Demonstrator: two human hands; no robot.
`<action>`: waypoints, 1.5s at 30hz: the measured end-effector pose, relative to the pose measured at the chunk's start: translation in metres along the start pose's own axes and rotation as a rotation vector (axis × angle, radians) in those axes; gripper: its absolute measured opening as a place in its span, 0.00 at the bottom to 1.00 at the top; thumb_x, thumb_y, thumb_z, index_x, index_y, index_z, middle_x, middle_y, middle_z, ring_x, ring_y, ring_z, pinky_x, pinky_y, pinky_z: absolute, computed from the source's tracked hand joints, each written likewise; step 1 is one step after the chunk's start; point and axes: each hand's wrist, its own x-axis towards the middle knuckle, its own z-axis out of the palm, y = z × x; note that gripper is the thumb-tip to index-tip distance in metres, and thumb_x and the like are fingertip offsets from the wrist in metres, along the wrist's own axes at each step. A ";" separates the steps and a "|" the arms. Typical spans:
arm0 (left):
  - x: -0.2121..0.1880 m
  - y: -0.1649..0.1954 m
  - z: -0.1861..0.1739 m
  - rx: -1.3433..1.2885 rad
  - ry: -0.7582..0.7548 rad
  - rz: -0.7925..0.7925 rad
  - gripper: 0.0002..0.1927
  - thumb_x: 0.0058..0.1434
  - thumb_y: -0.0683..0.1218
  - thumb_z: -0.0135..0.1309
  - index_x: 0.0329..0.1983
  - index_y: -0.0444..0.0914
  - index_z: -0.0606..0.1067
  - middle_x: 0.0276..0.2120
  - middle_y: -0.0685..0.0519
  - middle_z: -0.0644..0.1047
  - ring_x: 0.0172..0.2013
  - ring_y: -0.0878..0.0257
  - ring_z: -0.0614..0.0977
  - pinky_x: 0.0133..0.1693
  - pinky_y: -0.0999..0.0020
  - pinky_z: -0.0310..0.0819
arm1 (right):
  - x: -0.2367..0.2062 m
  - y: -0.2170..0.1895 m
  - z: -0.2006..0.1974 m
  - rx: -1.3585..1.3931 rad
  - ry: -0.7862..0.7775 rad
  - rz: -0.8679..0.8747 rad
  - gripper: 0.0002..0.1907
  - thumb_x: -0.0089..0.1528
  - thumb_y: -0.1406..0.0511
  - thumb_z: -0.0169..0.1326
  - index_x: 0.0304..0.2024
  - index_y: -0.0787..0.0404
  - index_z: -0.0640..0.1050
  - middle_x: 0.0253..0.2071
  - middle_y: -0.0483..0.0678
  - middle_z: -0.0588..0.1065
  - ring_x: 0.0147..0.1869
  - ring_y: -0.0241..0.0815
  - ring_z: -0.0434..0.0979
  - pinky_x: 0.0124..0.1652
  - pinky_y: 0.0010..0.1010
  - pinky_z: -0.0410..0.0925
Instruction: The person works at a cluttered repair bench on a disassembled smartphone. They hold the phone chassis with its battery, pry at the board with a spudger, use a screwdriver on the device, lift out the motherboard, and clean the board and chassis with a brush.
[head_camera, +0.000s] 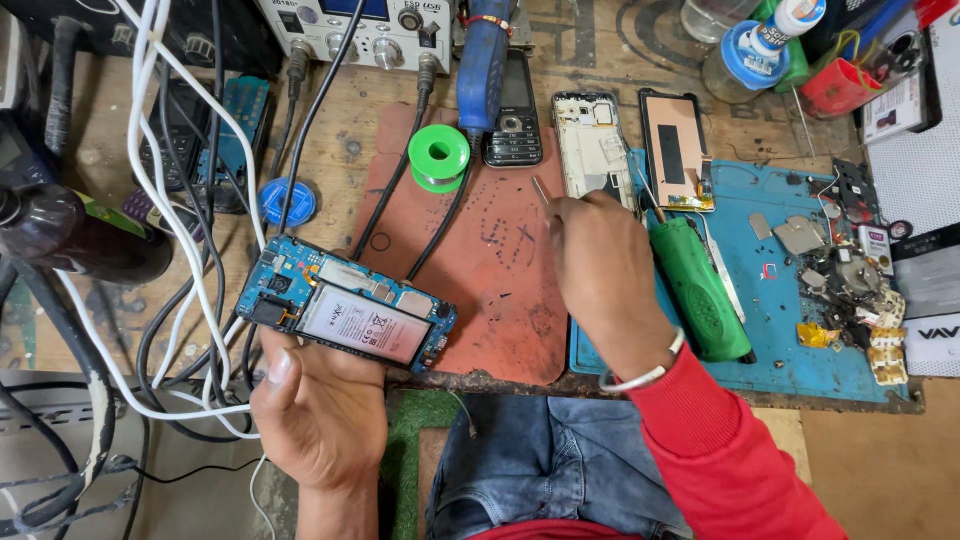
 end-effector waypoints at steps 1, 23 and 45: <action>0.000 0.000 -0.001 0.002 0.006 0.006 0.36 0.66 0.55 0.50 0.74 0.37 0.59 0.68 0.46 0.67 0.67 0.48 0.71 0.67 0.46 0.66 | 0.002 0.001 0.005 -0.055 0.029 -0.043 0.07 0.62 0.71 0.54 0.41 0.65 0.81 0.38 0.60 0.75 0.43 0.61 0.77 0.45 0.49 0.69; 0.006 0.016 0.003 0.062 0.058 0.048 0.42 0.66 0.64 0.50 0.78 0.41 0.60 0.71 0.46 0.67 0.71 0.45 0.69 0.71 0.34 0.62 | -0.060 -0.031 -0.017 0.063 0.113 -0.334 0.20 0.58 0.73 0.53 0.53 0.66 0.81 0.43 0.53 0.75 0.46 0.54 0.73 0.46 0.45 0.65; 0.004 0.028 -0.012 -0.112 0.044 0.072 0.40 0.66 0.66 0.50 0.75 0.40 0.63 0.63 0.49 0.69 0.64 0.50 0.71 0.67 0.41 0.64 | -0.074 -0.039 -0.016 -0.049 0.084 -0.333 0.18 0.57 0.71 0.54 0.50 0.64 0.81 0.45 0.49 0.75 0.48 0.49 0.73 0.48 0.42 0.61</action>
